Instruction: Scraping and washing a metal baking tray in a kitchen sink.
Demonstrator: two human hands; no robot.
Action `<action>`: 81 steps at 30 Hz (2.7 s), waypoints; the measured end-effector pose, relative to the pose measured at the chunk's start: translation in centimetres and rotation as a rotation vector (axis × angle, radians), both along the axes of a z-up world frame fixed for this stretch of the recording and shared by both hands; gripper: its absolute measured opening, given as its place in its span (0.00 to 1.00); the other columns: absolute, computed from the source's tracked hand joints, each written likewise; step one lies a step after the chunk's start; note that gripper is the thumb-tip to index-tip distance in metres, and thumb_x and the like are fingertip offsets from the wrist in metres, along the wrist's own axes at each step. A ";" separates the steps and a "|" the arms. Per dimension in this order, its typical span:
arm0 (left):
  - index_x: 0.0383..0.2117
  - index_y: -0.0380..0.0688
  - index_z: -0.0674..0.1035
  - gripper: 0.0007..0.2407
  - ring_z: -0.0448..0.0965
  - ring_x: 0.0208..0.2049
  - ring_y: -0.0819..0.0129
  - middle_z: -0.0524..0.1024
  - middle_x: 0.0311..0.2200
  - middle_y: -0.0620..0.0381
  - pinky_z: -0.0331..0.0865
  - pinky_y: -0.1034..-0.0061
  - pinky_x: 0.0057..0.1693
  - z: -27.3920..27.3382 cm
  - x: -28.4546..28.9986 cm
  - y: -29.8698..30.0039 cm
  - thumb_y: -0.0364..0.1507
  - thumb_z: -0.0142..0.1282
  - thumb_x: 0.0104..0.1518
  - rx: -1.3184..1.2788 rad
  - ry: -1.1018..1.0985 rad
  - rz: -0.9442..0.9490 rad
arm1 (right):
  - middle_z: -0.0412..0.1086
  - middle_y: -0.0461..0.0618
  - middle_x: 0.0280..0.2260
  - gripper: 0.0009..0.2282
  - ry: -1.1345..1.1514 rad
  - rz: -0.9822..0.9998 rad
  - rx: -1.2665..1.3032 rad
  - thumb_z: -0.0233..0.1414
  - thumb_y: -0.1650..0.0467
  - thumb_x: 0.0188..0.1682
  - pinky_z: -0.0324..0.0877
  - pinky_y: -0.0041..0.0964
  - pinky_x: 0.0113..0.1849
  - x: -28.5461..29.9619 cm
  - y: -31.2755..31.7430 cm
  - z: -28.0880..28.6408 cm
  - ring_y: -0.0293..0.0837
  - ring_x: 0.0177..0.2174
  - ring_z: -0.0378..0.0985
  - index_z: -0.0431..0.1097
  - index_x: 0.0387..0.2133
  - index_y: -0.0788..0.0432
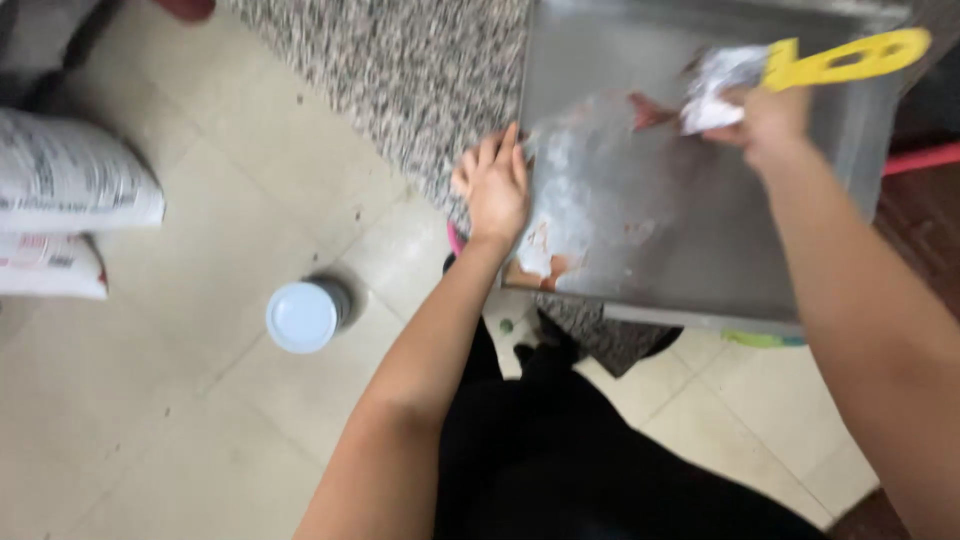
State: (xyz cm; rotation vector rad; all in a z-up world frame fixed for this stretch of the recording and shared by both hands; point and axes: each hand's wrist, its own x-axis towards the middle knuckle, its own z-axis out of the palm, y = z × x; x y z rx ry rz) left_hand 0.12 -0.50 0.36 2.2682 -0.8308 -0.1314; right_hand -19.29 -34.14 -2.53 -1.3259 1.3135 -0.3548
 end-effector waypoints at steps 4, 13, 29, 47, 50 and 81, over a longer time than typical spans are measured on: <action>0.58 0.49 0.77 0.16 0.68 0.55 0.62 0.74 0.53 0.60 0.51 0.60 0.64 0.2 -0.2 -0.3 0.35 0.43 0.68 0.005 0.010 0.008 | 0.78 0.56 0.48 0.18 -0.065 0.006 0.033 0.55 0.78 0.55 0.82 0.45 0.33 2.7 4.1 1.9 0.52 0.38 0.89 0.66 0.59 0.66; 0.58 0.53 0.77 0.16 0.68 0.54 0.63 0.74 0.52 0.63 0.53 0.61 0.63 -0.3 -0.1 -0.5 0.37 0.44 0.67 0.031 -0.016 0.035 | 0.77 0.55 0.49 0.19 -0.163 0.225 0.045 0.58 0.77 0.58 0.81 0.40 0.33 3.7 0.8 0.8 0.48 0.40 0.87 0.64 0.61 0.63; 0.57 0.54 0.77 0.16 0.68 0.55 0.65 0.74 0.52 0.65 0.54 0.61 0.62 0.1 -0.4 -0.4 0.37 0.45 0.67 -0.009 -0.006 0.014 | 0.75 0.52 0.39 0.13 -0.074 0.294 -0.071 0.58 0.79 0.50 0.80 0.37 0.24 8.6 8.7 5.7 0.46 0.30 0.83 0.67 0.47 0.66; 0.56 0.55 0.78 0.15 0.67 0.55 0.62 0.75 0.52 0.64 0.51 0.59 0.64 0.6 -0.3 -0.3 0.37 0.43 0.67 -0.038 0.045 0.025 | 0.74 0.53 0.39 0.15 -0.040 0.288 0.046 0.58 0.75 0.50 0.82 0.40 0.28 1.8 15.1 7.6 0.45 0.32 0.82 0.66 0.49 0.64; 0.56 0.55 0.79 0.15 0.68 0.55 0.62 0.75 0.52 0.64 0.52 0.59 0.64 0.7 -0.3 -0.1 0.37 0.44 0.67 -0.035 0.050 0.027 | 0.73 0.53 0.42 0.16 -0.098 0.053 0.002 0.57 0.76 0.52 0.82 0.43 0.31 -2.4 11.3 8.6 0.47 0.35 0.84 0.62 0.52 0.62; 0.54 0.54 0.80 0.14 0.68 0.54 0.65 0.76 0.50 0.64 0.51 0.62 0.63 0.9 -0.3 -0.1 0.36 0.44 0.68 -0.045 0.045 0.026 | 0.75 0.53 0.40 0.11 -0.034 -0.043 -0.028 0.59 0.75 0.50 0.82 0.37 0.27 -7.5 20.4 4.9 0.41 0.35 0.82 0.70 0.44 0.68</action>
